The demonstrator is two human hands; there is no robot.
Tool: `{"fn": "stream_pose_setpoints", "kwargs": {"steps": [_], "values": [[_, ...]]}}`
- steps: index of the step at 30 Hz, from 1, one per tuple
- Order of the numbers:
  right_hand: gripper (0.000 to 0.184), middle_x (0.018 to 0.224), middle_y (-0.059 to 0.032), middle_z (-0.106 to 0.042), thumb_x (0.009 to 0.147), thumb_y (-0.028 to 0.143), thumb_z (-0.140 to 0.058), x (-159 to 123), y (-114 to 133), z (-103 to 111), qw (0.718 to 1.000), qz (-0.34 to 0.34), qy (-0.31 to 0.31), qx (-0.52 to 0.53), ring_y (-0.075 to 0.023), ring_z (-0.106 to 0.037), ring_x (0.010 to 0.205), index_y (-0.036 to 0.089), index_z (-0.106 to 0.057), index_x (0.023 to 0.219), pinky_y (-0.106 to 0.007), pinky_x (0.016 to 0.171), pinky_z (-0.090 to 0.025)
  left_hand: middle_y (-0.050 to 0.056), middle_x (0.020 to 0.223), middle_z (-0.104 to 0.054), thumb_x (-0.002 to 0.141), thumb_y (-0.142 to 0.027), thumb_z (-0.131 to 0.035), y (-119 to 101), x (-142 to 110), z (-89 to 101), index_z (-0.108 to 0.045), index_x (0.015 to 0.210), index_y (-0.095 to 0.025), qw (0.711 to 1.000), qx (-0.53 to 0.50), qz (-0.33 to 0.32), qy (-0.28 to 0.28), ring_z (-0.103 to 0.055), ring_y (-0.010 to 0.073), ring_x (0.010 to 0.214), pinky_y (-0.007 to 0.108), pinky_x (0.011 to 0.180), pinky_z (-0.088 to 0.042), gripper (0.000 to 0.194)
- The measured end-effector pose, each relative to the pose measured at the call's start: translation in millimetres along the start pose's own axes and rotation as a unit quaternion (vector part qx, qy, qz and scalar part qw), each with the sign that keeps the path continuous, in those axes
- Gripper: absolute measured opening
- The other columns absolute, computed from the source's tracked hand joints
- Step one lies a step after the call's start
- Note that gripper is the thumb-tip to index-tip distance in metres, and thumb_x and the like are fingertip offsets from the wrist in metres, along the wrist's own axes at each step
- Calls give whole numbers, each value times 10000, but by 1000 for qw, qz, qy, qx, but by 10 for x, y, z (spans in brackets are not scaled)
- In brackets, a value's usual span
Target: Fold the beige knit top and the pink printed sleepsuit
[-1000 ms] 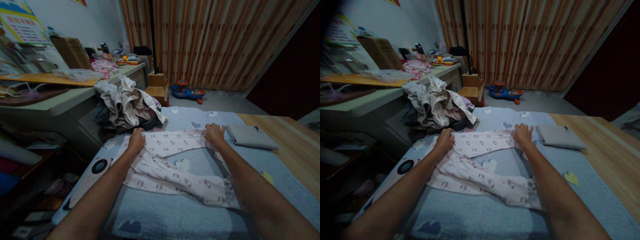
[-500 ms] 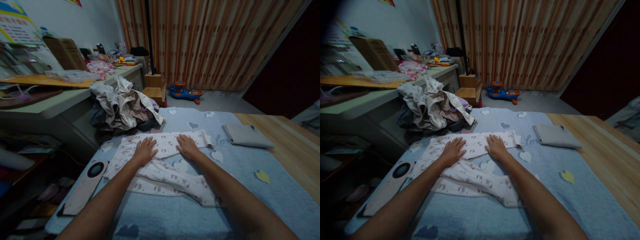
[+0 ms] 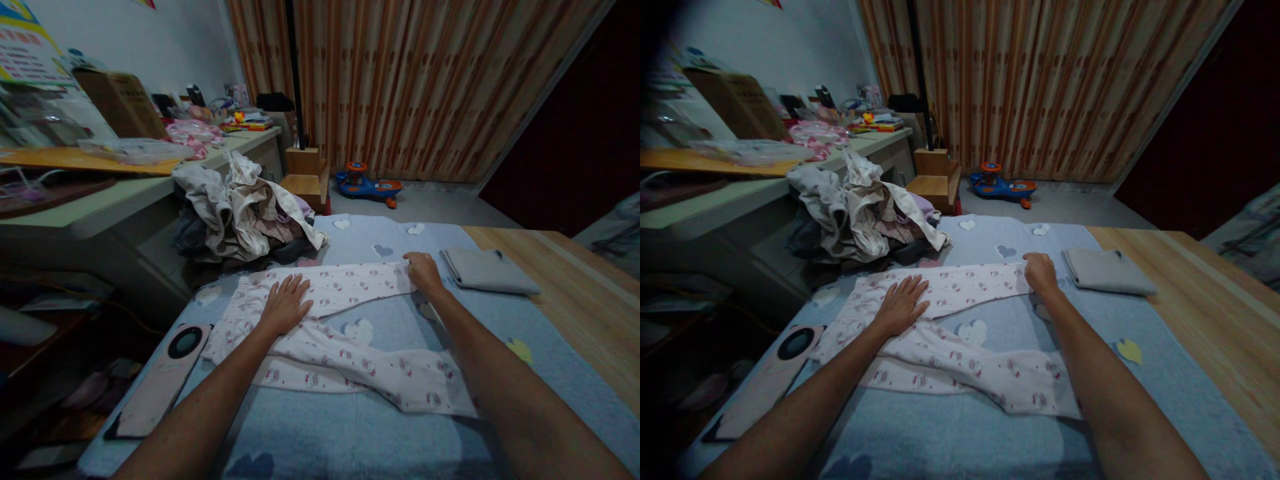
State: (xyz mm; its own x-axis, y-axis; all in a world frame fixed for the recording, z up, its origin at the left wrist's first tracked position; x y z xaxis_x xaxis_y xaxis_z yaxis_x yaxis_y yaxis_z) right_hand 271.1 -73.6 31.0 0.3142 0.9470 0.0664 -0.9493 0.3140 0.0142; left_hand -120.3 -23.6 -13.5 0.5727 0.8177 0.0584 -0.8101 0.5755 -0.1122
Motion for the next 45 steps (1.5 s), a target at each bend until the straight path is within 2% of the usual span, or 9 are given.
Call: {"fn": "stream_pose_setpoints", "kwargs": {"steps": [7,11,18,22,26,31,37,40,45], "values": [[476,1346,-96,-585,644,160,-605,161,-12,-86,997,8,74,-34,-305,-450,1263,230,-704,1104,-438,1011,-351,73,1601,-330,965,-485,-407,-11,-2,13,-415,1489,-257,1000,-3,2,0,-241,302,1486,536,1179,-201,571],[242,1131,-90,-672,684,272,-626,236,-33,72,991,41,119,-40,-270,-535,1125,208,-737,890,-402,951,-364,69,1599,-334,967,-493,-398,-14,-3,17,-407,1493,-263,1000,1,2,1,-248,299,1484,534,1181,-197,574],[217,914,-63,-726,807,319,-580,307,-269,420,984,52,167,-42,-206,-628,863,187,-737,880,-294,751,-390,63,1596,-343,962,-490,-411,-2,4,6,-409,1492,-278,1000,-4,6,2,-261,302,1480,530,1182,-199,570],[184,950,-72,-732,809,276,-603,300,-393,524,987,17,155,-47,-202,-637,844,192,-731,911,-277,703,-406,63,1593,-349,964,-495,-405,14,8,-20,-404,1494,-280,1000,-6,2,-6,-254,297,1482,527,1185,-186,572],[306,1105,-173,-687,858,214,-530,182,-389,555,993,-66,59,-79,-289,-618,1020,143,-666,1123,-412,880,-408,66,1599,-337,963,-495,-406,16,9,-28,-404,1495,-266,1000,-2,3,-3,-240,297,1487,529,1182,-191,580],[421,1347,-219,-556,902,236,-464,-83,96,337,993,-64,-57,-82,-336,-500,1237,121,-547,1298,-551,1073,-262,56,1601,-334,966,-496,-399,2,3,-13,-413,1489,-286,1000,-2,3,-6,-245,289,1488,514,1186,-191,564],[629,1610,-140,-279,964,442,-383,-339,900,-239,991,127,29,30,-278,-206,1487,160,-313,1523,-500,1188,-151,72,1595,-342,960,-483,-417,-1,0,-1,-420,1489,-270,1000,-9,5,-3,-249,306,1485,538,1183,-202,570],[695,1627,-158,-215,982,502,-313,-375,907,-397,991,115,55,39,-286,-171,1502,100,-252,1546,-468,1198,-158,77,1591,-349,961,-487,-411,-3,-2,5,-422,1488,-259,1000,-8,0,-6,-261,312,1480,547,1178,-211,574],[699,1614,-183,-240,990,521,-286,-318,463,-450,998,36,48,3,-289,-205,1492,70,-287,1524,-441,1193,-184,69,1602,-328,964,-480,-412,-6,-2,8,-412,1492,-260,1000,-7,4,-1,-253,307,1484,540,1181,-205,572]]}}
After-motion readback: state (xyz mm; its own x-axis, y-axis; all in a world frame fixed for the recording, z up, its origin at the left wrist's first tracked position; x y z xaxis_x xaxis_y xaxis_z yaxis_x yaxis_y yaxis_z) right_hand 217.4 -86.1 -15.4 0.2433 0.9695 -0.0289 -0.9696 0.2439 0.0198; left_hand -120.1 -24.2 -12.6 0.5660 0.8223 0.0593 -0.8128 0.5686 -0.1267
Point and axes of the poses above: each hand's wrist, its own x-axis towards the middle knuckle, its own z-axis out of the back of the hand, y = z × x, the point moved 2 cm from there along x, towards the middle knuckle
